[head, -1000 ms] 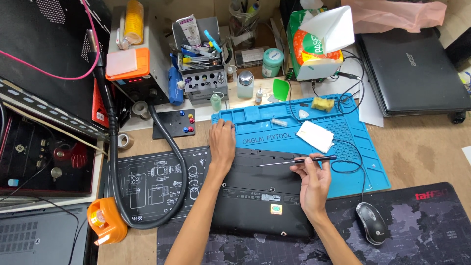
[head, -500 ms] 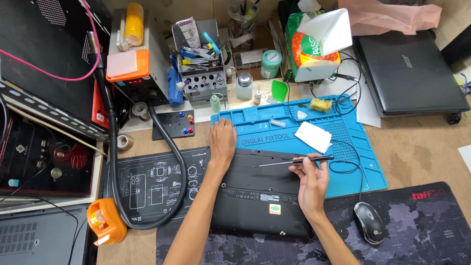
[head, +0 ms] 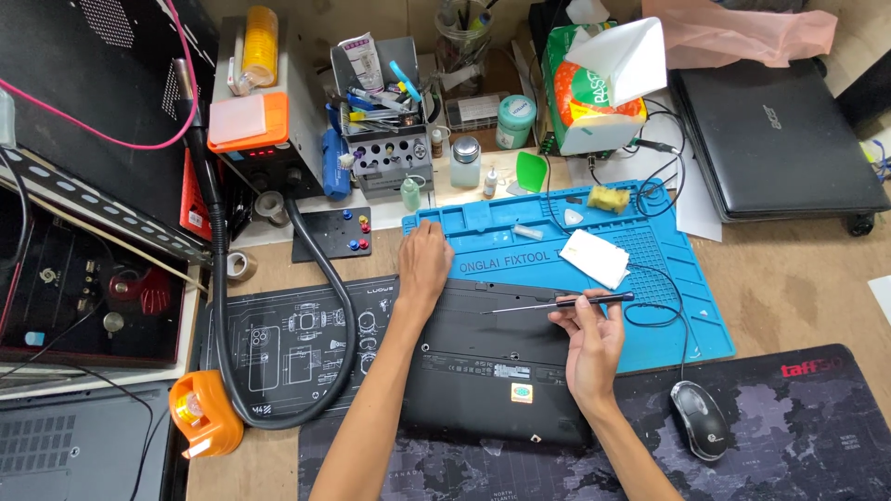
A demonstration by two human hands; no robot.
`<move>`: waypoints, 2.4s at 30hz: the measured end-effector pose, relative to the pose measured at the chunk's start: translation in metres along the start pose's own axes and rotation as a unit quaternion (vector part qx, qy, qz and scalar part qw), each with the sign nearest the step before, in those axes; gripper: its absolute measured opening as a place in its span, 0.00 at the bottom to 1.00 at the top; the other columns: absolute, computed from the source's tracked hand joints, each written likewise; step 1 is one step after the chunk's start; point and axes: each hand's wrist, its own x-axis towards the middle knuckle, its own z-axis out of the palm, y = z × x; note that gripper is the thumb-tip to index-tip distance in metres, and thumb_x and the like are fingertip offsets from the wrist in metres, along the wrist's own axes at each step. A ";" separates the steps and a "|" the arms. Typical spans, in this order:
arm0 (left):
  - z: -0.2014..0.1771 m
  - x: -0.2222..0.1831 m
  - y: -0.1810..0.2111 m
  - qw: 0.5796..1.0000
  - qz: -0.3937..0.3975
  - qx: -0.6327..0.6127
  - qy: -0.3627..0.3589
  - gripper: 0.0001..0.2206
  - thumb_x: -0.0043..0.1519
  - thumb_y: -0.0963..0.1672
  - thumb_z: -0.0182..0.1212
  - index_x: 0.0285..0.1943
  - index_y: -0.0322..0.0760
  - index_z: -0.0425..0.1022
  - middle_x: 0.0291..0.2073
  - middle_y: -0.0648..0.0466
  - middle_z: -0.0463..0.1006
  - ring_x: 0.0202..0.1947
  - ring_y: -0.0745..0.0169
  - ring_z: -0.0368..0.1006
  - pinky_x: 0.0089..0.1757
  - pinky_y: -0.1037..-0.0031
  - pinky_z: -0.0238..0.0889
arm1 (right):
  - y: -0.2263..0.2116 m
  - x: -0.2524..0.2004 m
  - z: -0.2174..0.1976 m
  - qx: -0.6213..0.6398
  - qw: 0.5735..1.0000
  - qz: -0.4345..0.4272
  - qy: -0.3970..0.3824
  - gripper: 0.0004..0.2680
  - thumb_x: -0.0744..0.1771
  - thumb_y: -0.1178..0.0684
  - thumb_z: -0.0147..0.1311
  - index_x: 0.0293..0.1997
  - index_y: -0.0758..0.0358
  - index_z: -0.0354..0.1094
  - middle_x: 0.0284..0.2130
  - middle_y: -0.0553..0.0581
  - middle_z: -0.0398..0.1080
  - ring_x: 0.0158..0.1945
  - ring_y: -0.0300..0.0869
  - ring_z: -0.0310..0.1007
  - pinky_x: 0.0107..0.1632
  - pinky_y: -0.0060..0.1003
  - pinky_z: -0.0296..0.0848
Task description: Disassembling a laptop by removing screws from the back cover and prying it open
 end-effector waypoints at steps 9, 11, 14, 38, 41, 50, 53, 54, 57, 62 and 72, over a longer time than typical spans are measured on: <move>-0.043 -0.019 0.020 0.980 -0.054 -0.188 0.037 0.03 0.57 0.36 0.54 0.32 0.33 0.69 0.26 0.49 0.71 0.28 0.52 0.74 0.33 0.67 0.69 | -0.006 -0.002 0.003 -0.002 1.000 0.005 0.001 0.07 0.72 0.54 0.49 0.53 0.59 0.57 0.39 0.64 0.75 0.34 0.42 0.78 0.46 0.38 0.81; -0.047 -0.027 0.021 0.974 -0.056 -0.213 0.048 0.04 0.56 0.36 0.55 0.31 0.35 0.67 0.25 0.49 0.70 0.28 0.51 0.74 0.32 0.68 0.69 | -0.005 -0.002 0.002 0.000 1.000 0.004 0.001 0.07 0.72 0.54 0.49 0.53 0.59 0.57 0.39 0.65 0.75 0.34 0.42 0.78 0.47 0.38 0.81; -0.058 -0.049 0.027 0.965 -0.074 -0.246 0.056 0.05 0.56 0.37 0.56 0.31 0.37 0.65 0.23 0.49 0.70 0.27 0.50 0.74 0.31 0.67 0.67 | -0.004 -0.003 0.001 0.003 1.000 0.004 0.001 0.07 0.72 0.54 0.49 0.53 0.59 0.57 0.39 0.65 0.75 0.34 0.42 0.78 0.47 0.38 0.81; -0.111 -0.137 0.073 0.846 -0.215 -0.488 -0.018 0.05 0.65 0.37 0.58 0.41 0.39 0.77 0.31 0.52 0.79 0.34 0.66 0.68 0.40 0.70 0.67 | -0.010 -0.034 0.019 0.023 0.996 0.059 -0.058 0.08 0.71 0.55 0.51 0.54 0.62 0.59 0.40 0.69 0.76 0.35 0.45 0.79 0.48 0.42 0.81; -0.112 -0.137 0.073 0.843 -0.220 -0.491 -0.018 0.04 0.66 0.38 0.58 0.41 0.40 0.77 0.30 0.53 0.78 0.34 0.66 0.67 0.40 0.70 0.66 | -0.009 -0.033 0.018 0.023 0.996 0.058 -0.057 0.08 0.71 0.55 0.51 0.54 0.62 0.58 0.40 0.69 0.76 0.36 0.45 0.79 0.48 0.43 0.81; -0.124 -0.135 0.077 0.836 -0.206 -0.506 -0.045 0.03 0.68 0.42 0.55 0.41 0.42 0.73 0.34 0.61 0.73 0.34 0.71 0.63 0.40 0.79 0.57 | -0.019 -0.035 0.021 0.043 0.995 0.053 -0.069 0.06 0.70 0.55 0.52 0.50 0.59 0.62 0.40 0.64 0.76 0.36 0.45 0.76 0.49 0.40 0.79; -0.125 -0.135 0.078 0.841 -0.203 -0.499 -0.047 0.04 0.68 0.42 0.55 0.42 0.42 0.75 0.35 0.61 0.74 0.35 0.71 0.65 0.41 0.78 0.58 | -0.019 -0.036 0.020 0.037 0.995 0.054 -0.069 0.06 0.70 0.55 0.52 0.51 0.59 0.62 0.41 0.64 0.76 0.36 0.45 0.77 0.49 0.40 0.79; -0.125 -0.135 0.078 0.849 -0.196 -0.490 -0.045 0.04 0.67 0.41 0.54 0.43 0.42 0.75 0.35 0.61 0.76 0.35 0.71 0.66 0.41 0.78 0.59 | -0.019 -0.036 0.020 0.034 0.996 0.054 -0.070 0.06 0.70 0.55 0.52 0.51 0.59 0.62 0.41 0.64 0.76 0.36 0.45 0.77 0.50 0.40 0.79; -0.121 -0.135 0.077 0.852 -0.188 -0.487 -0.042 0.04 0.67 0.41 0.54 0.42 0.42 0.76 0.36 0.60 0.76 0.35 0.70 0.66 0.41 0.78 0.59 | -0.017 -0.035 0.020 0.030 0.996 0.050 -0.072 0.05 0.70 0.55 0.52 0.50 0.59 0.62 0.41 0.65 0.76 0.36 0.45 0.77 0.50 0.40 0.79; -0.119 -0.136 0.076 0.858 -0.174 -0.481 -0.036 0.05 0.67 0.40 0.54 0.43 0.41 0.76 0.37 0.60 0.77 0.36 0.70 0.67 0.41 0.78 0.60 | -0.018 -0.035 0.020 0.034 0.996 0.051 -0.067 0.06 0.70 0.55 0.52 0.51 0.59 0.62 0.41 0.64 0.76 0.36 0.46 0.77 0.49 0.40 0.79; -0.122 -0.135 0.077 0.857 -0.183 -0.480 -0.041 0.06 0.67 0.40 0.53 0.43 0.41 0.77 0.36 0.59 0.77 0.37 0.70 0.69 0.42 0.78 0.61 | -0.015 -0.035 0.019 0.044 0.996 0.046 -0.066 0.06 0.70 0.56 0.52 0.50 0.59 0.62 0.41 0.64 0.75 0.35 0.45 0.76 0.49 0.40 0.79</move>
